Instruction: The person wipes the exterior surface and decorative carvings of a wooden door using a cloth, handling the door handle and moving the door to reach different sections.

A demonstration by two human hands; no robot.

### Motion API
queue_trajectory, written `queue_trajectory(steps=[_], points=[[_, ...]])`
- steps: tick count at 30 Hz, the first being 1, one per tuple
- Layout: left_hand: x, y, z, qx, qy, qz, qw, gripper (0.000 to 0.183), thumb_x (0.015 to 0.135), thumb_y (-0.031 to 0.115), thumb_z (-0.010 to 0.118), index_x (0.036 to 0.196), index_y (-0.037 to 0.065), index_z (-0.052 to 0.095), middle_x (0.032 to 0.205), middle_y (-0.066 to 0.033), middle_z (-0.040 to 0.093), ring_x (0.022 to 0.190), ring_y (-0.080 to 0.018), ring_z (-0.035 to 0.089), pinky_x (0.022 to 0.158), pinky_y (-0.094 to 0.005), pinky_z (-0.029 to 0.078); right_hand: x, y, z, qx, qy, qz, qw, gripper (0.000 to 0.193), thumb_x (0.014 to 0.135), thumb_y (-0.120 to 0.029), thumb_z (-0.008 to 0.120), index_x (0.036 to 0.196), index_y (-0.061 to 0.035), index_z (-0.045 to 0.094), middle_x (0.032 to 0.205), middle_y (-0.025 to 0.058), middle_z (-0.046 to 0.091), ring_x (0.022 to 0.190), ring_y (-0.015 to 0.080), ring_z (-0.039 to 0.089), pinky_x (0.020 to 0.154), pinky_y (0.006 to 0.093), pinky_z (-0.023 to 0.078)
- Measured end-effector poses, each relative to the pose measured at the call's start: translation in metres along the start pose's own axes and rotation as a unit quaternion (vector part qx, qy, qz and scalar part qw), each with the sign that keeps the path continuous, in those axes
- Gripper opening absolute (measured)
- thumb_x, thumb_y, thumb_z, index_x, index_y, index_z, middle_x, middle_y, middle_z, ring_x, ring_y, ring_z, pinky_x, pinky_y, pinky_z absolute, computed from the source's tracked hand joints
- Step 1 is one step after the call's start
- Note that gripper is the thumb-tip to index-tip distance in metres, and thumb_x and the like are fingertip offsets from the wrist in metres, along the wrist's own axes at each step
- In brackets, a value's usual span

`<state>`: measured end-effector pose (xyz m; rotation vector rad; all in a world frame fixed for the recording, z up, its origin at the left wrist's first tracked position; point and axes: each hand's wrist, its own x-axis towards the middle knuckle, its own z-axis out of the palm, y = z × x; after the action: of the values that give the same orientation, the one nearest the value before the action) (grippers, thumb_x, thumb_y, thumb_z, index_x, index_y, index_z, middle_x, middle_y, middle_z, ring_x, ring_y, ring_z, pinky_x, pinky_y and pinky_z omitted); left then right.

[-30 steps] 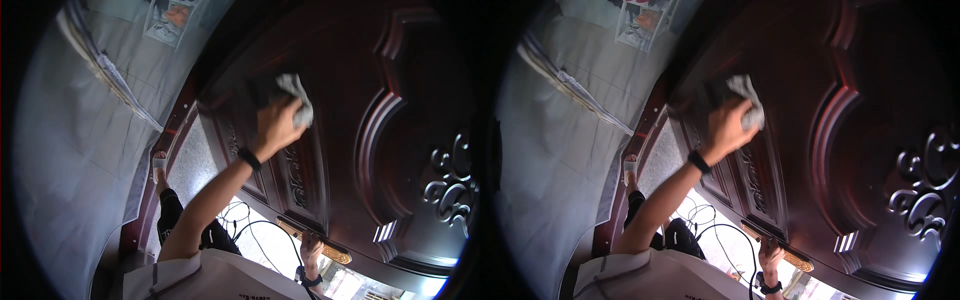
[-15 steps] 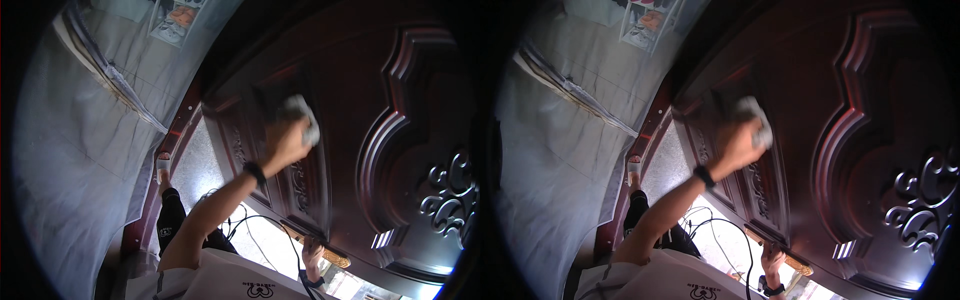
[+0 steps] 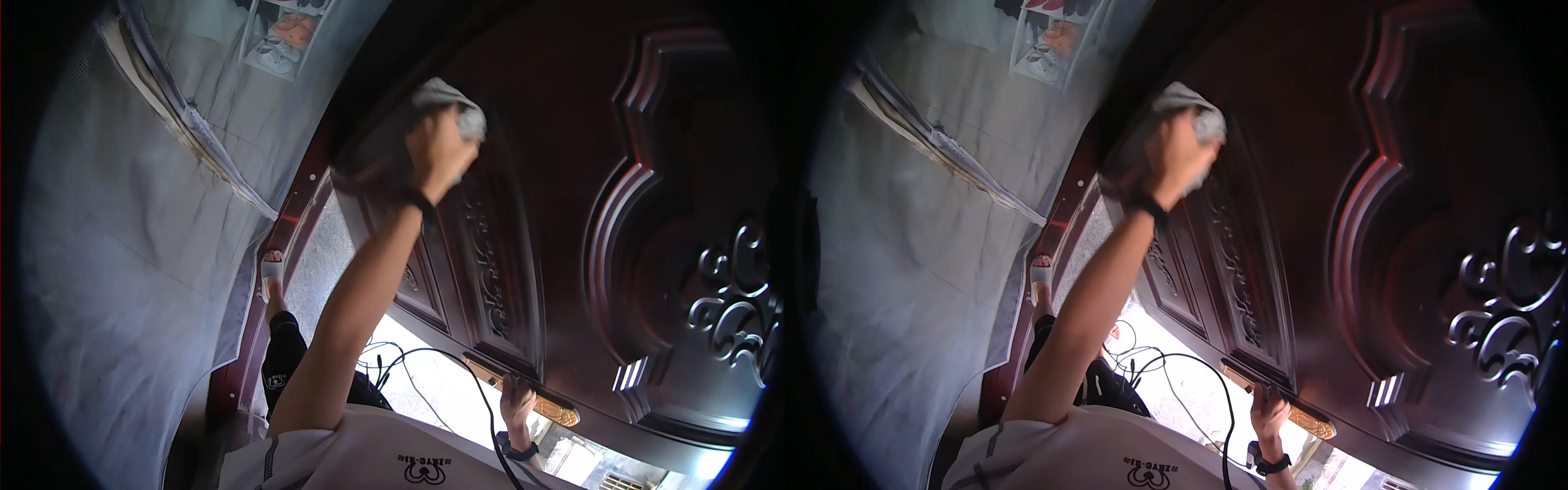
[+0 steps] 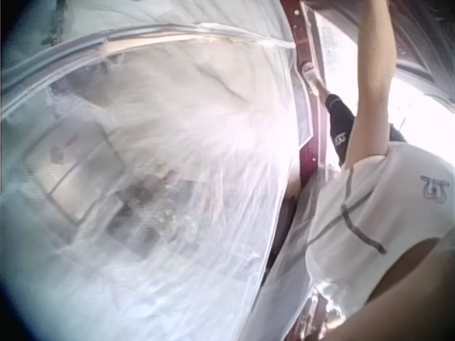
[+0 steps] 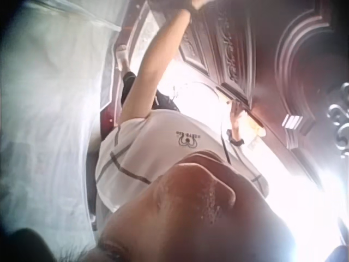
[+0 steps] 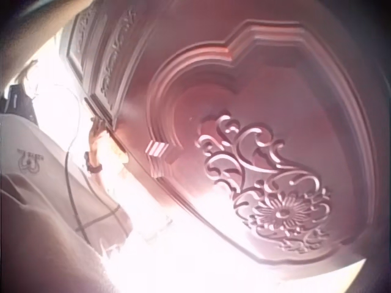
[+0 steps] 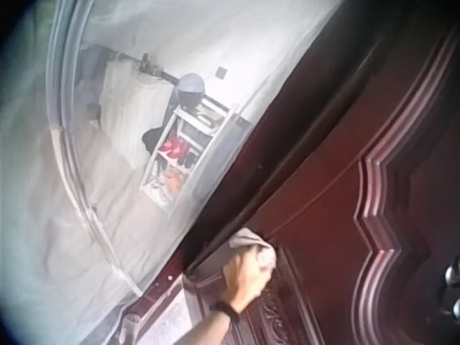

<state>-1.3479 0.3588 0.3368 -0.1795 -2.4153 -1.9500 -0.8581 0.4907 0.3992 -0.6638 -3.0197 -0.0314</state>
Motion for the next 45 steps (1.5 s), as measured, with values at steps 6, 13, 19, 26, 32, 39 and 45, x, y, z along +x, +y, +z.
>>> queue_trajectory(steps=[6, 13, 19, 26, 32, 39, 45], points=[[-0.139, 0.025, 0.04, 0.0, -0.108, 0.122, 0.987, 0.037, 0.068, 0.023, 0.074, 0.104, 0.013, 0.069, 0.101, -0.0145, 0.071, 0.087, -0.0332, 0.07, 0.079, -0.0469, 0.058, -0.002, 0.004, 0.0, -0.02, -0.019, 0.013, 1.0, 0.021, 0.088, -0.021, 0.069, 0.084, -0.0021, 0.062, 0.069, 0.0171, 0.062, 0.062, 0.0421, 0.059, 0.057, 0.0487, 0.046], [0.001, 0.007, -0.002, 0.052, -0.022, 0.045, 0.997, 0.018, 0.071, 0.019, 0.069, 0.086, 0.01, 0.069, 0.083, -0.0151, 0.071, 0.076, -0.0351, 0.069, 0.067, -0.0464, 0.055, -0.001, 0.001, -0.001, 0.024, -0.009, 0.018, 1.0, 0.019, 0.089, -0.021, 0.068, 0.083, -0.003, 0.064, 0.073, 0.018, 0.065, 0.064, 0.0429, 0.062, 0.058, 0.0487, 0.048], [-0.111, 0.029, 0.022, -0.029, -0.062, 0.188, 0.98, 0.011, 0.068, 0.015, 0.068, 0.076, 0.007, 0.067, 0.073, -0.0167, 0.067, 0.073, -0.0368, 0.067, 0.068, -0.0487, 0.054, 0.003, 0.0, -0.005, 0.01, 0.01, 0.001, 1.0, 0.022, 0.089, -0.022, 0.068, 0.083, -0.0017, 0.061, 0.071, 0.0171, 0.064, 0.061, 0.0414, 0.06, 0.055, 0.0465, 0.047], [0.014, -0.001, -0.006, 0.058, -0.038, 0.075, 0.995, 0.019, 0.07, 0.018, 0.068, 0.088, 0.013, 0.07, 0.079, -0.0133, 0.071, 0.074, -0.0356, 0.069, 0.062, -0.0455, 0.054, -0.004, 0.011, 0.001, -0.132, -0.021, -0.143, 0.981, 0.021, 0.088, -0.015, 0.07, 0.092, 0.0011, 0.057, 0.072, 0.0209, 0.057, 0.06, 0.0401, 0.057, 0.054, 0.0487, 0.044], [-0.149, 0.011, 0.032, -0.002, -0.225, 0.169, 0.96, 0.036, 0.062, 0.013, 0.073, 0.097, 0.012, 0.069, 0.085, -0.0122, 0.07, 0.077, -0.0331, 0.069, 0.07, -0.0449, 0.057, 0.007, -0.015, -0.009, 0.031, -0.012, 0.008, 0.999, 0.02, 0.089, -0.017, 0.066, 0.091, 0.0018, 0.059, 0.066, 0.0171, 0.06, 0.055, 0.0418, 0.057, 0.053, 0.0467, 0.046], [-0.022, 0.006, 0.011, -0.046, -0.117, -0.004, 0.992, 0.032, 0.073, 0.013, 0.071, 0.103, 0.004, 0.068, 0.089, -0.0152, 0.072, 0.083, -0.032, 0.071, 0.075, -0.0379, 0.056, 0.003, -0.013, -0.008, -0.006, 0.006, 0.016, 1.0, 0.014, 0.085, -0.013, 0.069, 0.088, -0.0019, 0.062, 0.079, 0.0161, 0.062, 0.068, 0.0385, 0.058, 0.062, 0.049, 0.043], [0.0, -0.067, 0.038, -0.094, 0.071, 0.051, 0.992, 0.036, 0.073, 0.018, 0.073, 0.106, 0.004, 0.068, 0.098, -0.0143, 0.072, 0.09, -0.0295, 0.07, 0.081, -0.0382, 0.054, 0.024, -0.038, -0.023, 0.047, -0.097, 0.166, 0.98, 0.014, 0.085, -0.012, 0.063, 0.091, 0.0, 0.065, 0.068, 0.0151, 0.065, 0.06, 0.0378, 0.061, 0.058, 0.0449, 0.047]])
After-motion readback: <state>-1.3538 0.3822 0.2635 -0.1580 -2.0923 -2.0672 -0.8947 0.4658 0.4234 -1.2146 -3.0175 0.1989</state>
